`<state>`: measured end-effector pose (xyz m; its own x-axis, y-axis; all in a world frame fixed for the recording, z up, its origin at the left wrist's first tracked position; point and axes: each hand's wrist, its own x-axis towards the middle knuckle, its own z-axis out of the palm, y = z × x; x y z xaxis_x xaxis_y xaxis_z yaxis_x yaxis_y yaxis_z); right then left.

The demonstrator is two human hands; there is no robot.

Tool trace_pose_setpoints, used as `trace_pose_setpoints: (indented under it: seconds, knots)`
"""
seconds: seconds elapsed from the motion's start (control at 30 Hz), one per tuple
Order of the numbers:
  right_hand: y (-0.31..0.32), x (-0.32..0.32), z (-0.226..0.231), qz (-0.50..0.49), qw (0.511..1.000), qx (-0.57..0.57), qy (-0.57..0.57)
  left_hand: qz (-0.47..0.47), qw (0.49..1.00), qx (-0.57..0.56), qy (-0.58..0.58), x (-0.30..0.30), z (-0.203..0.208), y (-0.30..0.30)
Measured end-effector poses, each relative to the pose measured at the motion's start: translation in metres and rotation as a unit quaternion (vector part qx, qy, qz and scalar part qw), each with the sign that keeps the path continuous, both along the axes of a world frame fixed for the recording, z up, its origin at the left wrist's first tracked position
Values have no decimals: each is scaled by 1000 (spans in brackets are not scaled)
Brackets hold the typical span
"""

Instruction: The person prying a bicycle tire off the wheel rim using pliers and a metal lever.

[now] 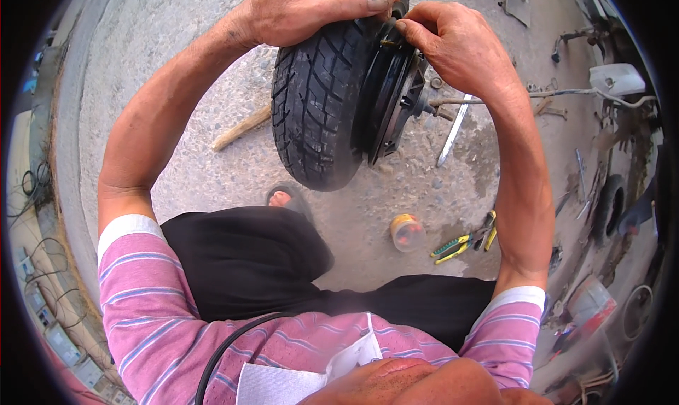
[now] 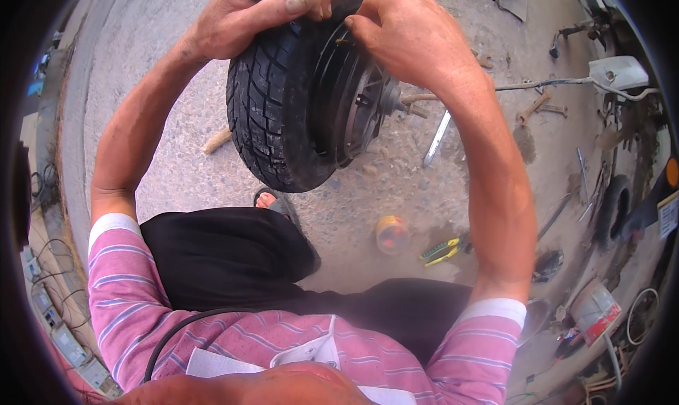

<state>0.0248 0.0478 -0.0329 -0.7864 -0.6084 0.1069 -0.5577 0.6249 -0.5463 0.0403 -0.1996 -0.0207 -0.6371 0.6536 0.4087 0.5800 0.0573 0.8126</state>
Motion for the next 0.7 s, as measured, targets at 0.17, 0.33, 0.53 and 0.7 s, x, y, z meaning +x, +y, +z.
trace_pose_setpoints:
  seconds: [0.17,0.33,0.53,0.7]
  knots:
    - [-7,-7,-3,9,999,28,30,0,1000,-6,-6,2,4,1]
    - [-6,-11,-24,27,997,-48,59,8,1000,-2,-11,2,2,-1]
    - [-3,-8,-32,25,993,-116,-21,4,999,9,-45,1,0,1]
    - [0,-4,-30,33,988,-141,-45,2,1000,-2,-11,-2,1,1]
